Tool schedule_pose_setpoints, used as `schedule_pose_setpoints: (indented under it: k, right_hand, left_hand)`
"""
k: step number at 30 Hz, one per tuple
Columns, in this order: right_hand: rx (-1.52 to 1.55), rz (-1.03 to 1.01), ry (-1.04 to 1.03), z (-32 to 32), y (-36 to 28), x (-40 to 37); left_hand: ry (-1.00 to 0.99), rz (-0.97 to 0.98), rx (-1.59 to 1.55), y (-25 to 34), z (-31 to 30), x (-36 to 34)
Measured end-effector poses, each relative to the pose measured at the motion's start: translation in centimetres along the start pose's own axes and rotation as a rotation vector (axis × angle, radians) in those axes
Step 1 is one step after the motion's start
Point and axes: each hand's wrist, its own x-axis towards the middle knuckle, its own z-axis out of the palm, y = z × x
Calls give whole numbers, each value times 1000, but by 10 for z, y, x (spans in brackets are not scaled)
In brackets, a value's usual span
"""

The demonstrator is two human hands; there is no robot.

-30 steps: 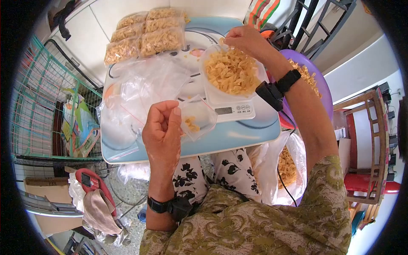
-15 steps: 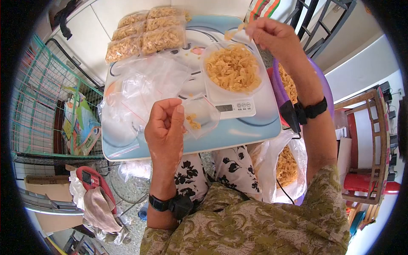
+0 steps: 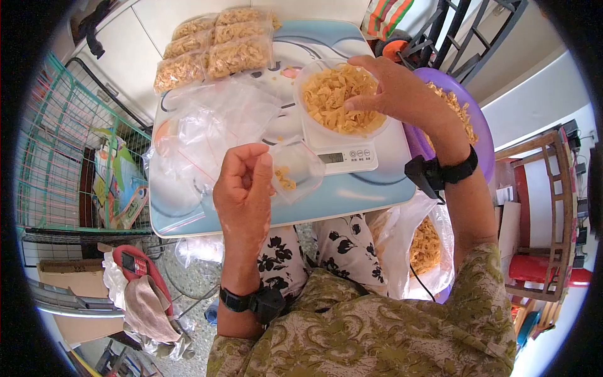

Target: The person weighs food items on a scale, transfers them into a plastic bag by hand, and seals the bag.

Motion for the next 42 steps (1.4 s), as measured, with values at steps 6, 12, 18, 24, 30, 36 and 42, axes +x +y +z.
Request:
schedule_pose_setpoints:
  k: [6, 12, 18, 24, 30, 36, 42]
  right_hand:
    - [-35, 16, -177, 10, -2, 9]
    - [-90, -48, -161, 20, 12, 13]
    - [-60, -28, -132, 21, 10, 12]
    - [-78, -72, -86, 20, 10, 13]
    - [-16, -102, 128, 10, 8, 10]
    - [16, -94, 307, -5, -1, 6]
    - [0, -140, 406, 3, 2, 4]
  left_hand:
    - [-15, -9, -17, -1, 1, 0]
    - [-15, -15, -45, 0, 0, 1]
    - [-18, -11, -14, 2, 2, 1]
    - [-15, -17, 7, 4, 1, 1]
    - [-28, -3, 16, 5, 1, 1]
    - [-22, -4, -32, 1, 2, 1]
    - [-27, -4, -37, -1, 3, 1]
